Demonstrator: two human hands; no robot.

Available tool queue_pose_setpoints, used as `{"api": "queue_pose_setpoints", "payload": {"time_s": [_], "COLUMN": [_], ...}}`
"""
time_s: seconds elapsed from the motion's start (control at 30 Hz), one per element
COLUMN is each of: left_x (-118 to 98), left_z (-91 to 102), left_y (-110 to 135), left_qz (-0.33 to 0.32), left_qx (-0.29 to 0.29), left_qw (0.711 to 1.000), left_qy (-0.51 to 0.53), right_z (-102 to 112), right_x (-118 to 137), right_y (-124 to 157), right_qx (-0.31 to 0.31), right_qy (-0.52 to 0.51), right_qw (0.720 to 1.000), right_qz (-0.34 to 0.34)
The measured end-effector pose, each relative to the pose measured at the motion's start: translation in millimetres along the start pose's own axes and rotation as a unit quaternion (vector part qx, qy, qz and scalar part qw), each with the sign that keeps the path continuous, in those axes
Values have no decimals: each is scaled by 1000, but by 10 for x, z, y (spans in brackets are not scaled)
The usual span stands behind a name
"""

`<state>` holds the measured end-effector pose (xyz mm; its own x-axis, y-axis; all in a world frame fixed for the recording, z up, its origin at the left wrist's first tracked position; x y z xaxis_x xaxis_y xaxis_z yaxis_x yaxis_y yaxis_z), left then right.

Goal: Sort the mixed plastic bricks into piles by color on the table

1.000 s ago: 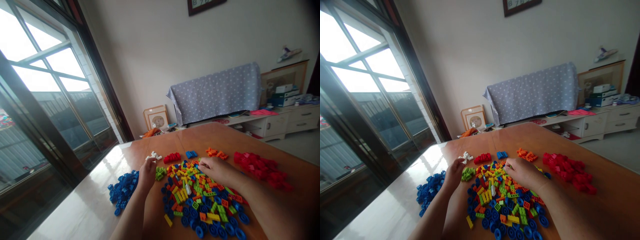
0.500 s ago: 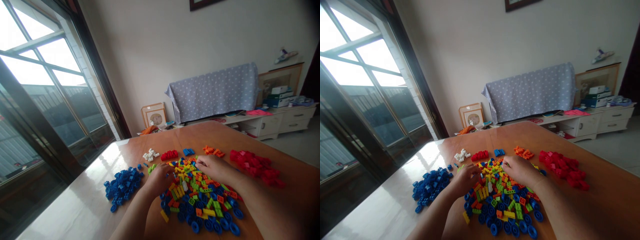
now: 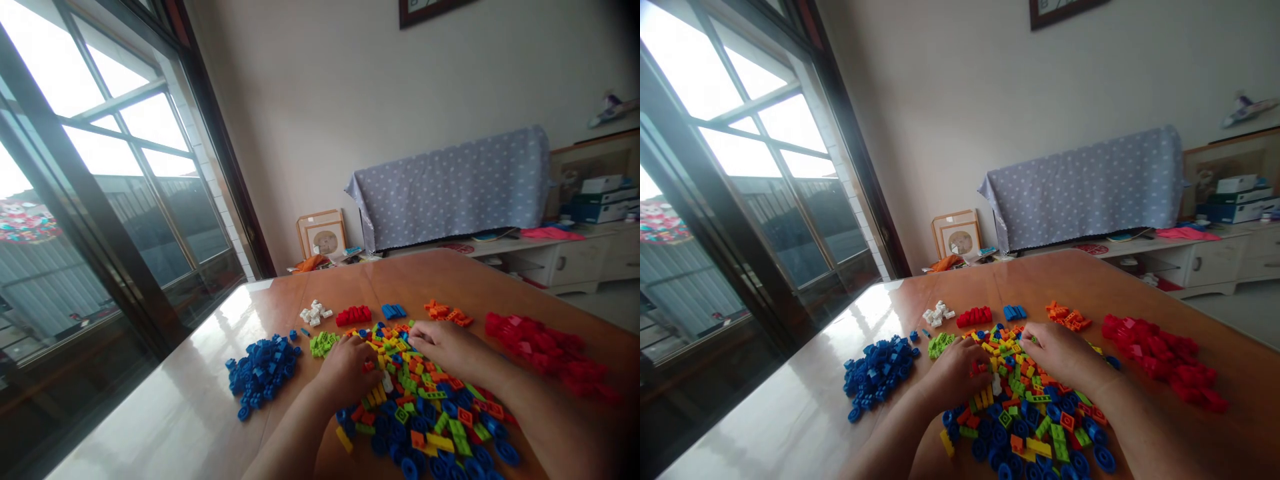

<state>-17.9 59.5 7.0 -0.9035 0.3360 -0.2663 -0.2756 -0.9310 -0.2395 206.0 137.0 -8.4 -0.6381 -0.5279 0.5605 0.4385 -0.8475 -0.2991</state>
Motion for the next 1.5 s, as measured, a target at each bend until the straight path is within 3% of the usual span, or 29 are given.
{"api": "queue_pose_setpoints", "payload": {"time_s": [0.17, 0.27, 0.37, 0.57, 0.7, 0.97, 1.13, 1.3, 1.5], "left_x": [-4, 115, 380, 1087, 1254, 1203, 956, 704, 694], "left_z": [-31, -34, 11, 130, 145, 167, 163, 56, -95], "left_y": [-13, -23, -12, 79, 112, 111, 93, 71, 32], "left_qz": [20, 52, 80, 201, 213, 186, 140, 95, 86], "left_qx": [-8, -39, -87, -172, -174, -175, -158, -114, -85], "left_qw": [997, 992, 982, 951, 954, 966, 977, 985, 985], "left_qy": [75, 107, 144, 159, 122, 49, -19, -86, -125], "right_z": [-45, -29, -7, -2, -6, -11, -37, -23, -12], "right_x": [-73, -63, -46, -47, -46, -55, -82, -63, -33], "right_y": [-22, -23, -19, -12, -19, -19, -27, -26, -16], "right_qx": [9, 11, 11, 11, 15, 12, 13, 8, 6], "right_qy": [4, -1, -3, 0, 3, -3, -2, 3, 7], "right_qw": [1000, 1000, 1000, 1000, 1000, 1000, 1000, 1000, 1000], "right_qz": [-9, -7, -2, -1, -5, -2, -7, -4, -8]}}
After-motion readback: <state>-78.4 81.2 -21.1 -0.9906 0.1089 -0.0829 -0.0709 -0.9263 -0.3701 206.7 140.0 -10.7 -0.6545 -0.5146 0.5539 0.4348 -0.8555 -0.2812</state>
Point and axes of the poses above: each hand's wrist, its own y-axis away from the middle knuckle, its own z-axis out of the back of the hand, x = y × z, the point moved 3 cm from there along -y, towards the middle knuckle, and after that the axes turned 6 degrees about -x, right-handed, at the moved point
